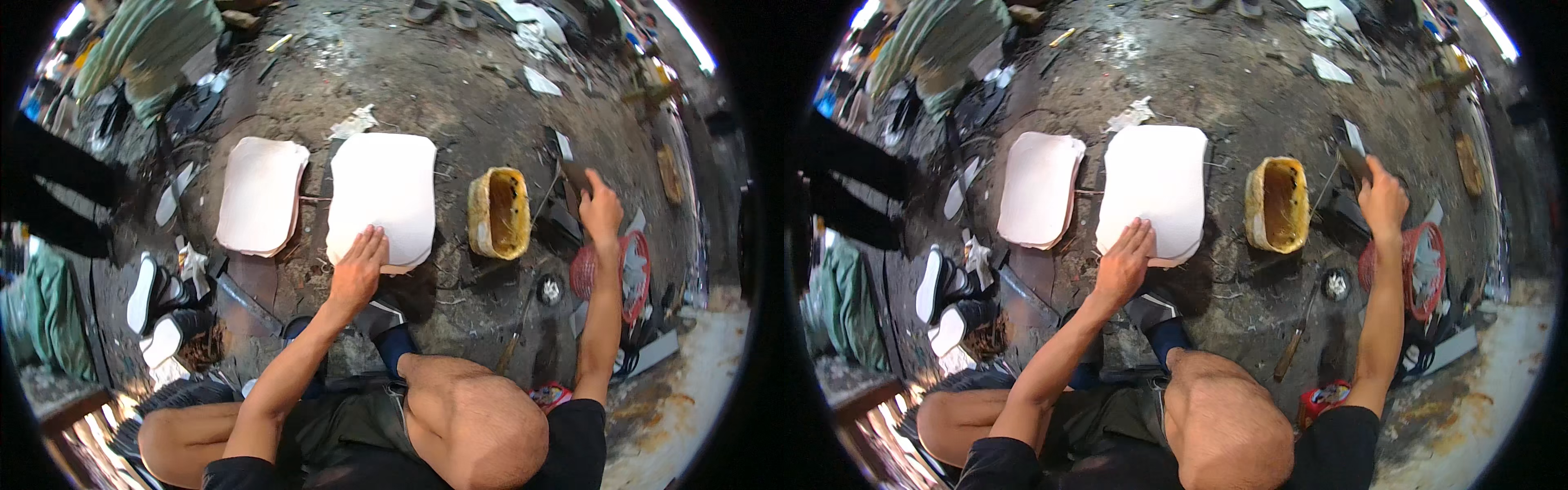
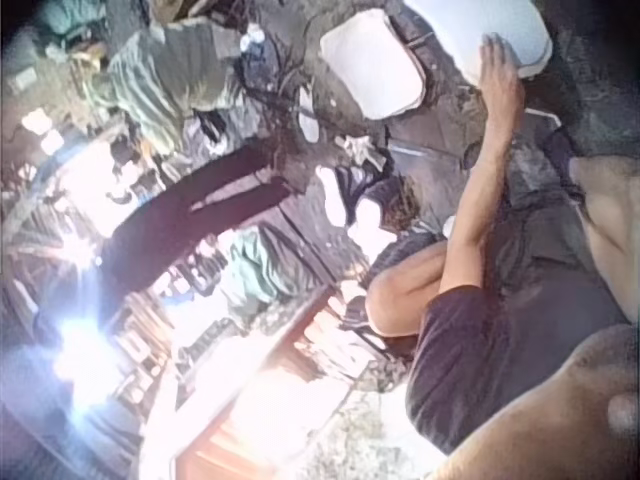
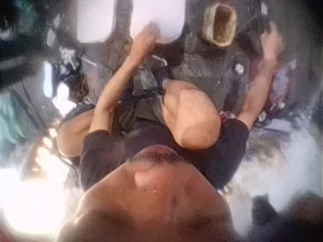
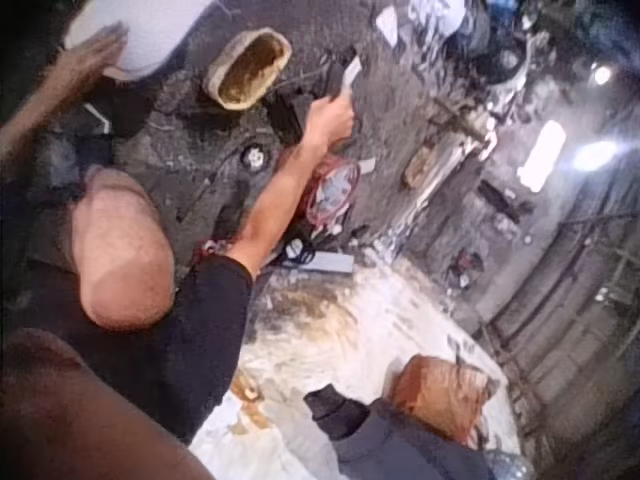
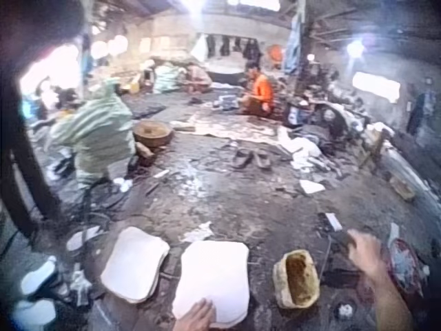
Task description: The person sits on the ground and applies glue from a yellow container to white shoe insoles using a black scraper. They spread the glue evenly, then stack the treated insoles onto a growing pile.
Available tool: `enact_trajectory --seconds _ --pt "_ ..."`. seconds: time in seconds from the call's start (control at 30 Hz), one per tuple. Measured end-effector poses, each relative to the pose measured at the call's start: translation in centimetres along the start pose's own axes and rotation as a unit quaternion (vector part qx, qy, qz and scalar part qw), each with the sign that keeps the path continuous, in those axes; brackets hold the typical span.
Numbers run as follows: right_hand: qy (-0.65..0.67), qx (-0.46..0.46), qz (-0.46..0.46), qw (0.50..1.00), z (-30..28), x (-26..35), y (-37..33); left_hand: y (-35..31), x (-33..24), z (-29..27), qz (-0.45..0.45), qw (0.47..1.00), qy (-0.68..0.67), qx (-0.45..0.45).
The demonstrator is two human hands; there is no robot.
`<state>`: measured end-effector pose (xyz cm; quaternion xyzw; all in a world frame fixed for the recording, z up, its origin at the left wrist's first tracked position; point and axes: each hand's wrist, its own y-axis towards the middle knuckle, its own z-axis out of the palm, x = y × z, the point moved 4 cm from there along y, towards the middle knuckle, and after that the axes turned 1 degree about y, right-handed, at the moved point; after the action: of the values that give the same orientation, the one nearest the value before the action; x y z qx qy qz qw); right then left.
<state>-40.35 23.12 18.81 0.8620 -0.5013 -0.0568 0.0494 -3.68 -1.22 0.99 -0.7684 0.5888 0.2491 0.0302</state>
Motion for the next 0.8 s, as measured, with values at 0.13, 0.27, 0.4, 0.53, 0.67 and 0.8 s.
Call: enact_trajectory --seconds 0.13,0.27,0.4,0.53,0.67,0.8 --pt "0.362 0.015 -0.128 0.923 -1.1 12.7 2.6 -1.9 0.6 -1.0 -0.006 1.000 0.006 -0.015" --pt "0.506 0.134 -0.131 0.842 5.8 22.5 3.3 -1.3 -0.7 0.1 -0.003 0.999 -0.008 -0.037" --pt "0.253 0.076 -0.142 0.954 10.9 29.6 -2.6 -2.3 -0.6 0.4 -0.014 0.999 -0.023 -0.037" --pt "0.160 0.063 -0.054 0.984 9.2 31.7 -3.0 -2.2 -0.8 0.4 -0.012 0.999 -0.033 -0.037" --pt "0.138 0.067 -0.271 0.950 10.3 36.6 2.7 -1.7 -1.0 -0.2 -0.004 0.998 -0.056 -0.010" --pt "-0.016 0.162 -0.541 0.825 10.0 42.5 -0.8 -2.1 -0.4 0.1 -0.003 0.998 -0.057 -0.023"
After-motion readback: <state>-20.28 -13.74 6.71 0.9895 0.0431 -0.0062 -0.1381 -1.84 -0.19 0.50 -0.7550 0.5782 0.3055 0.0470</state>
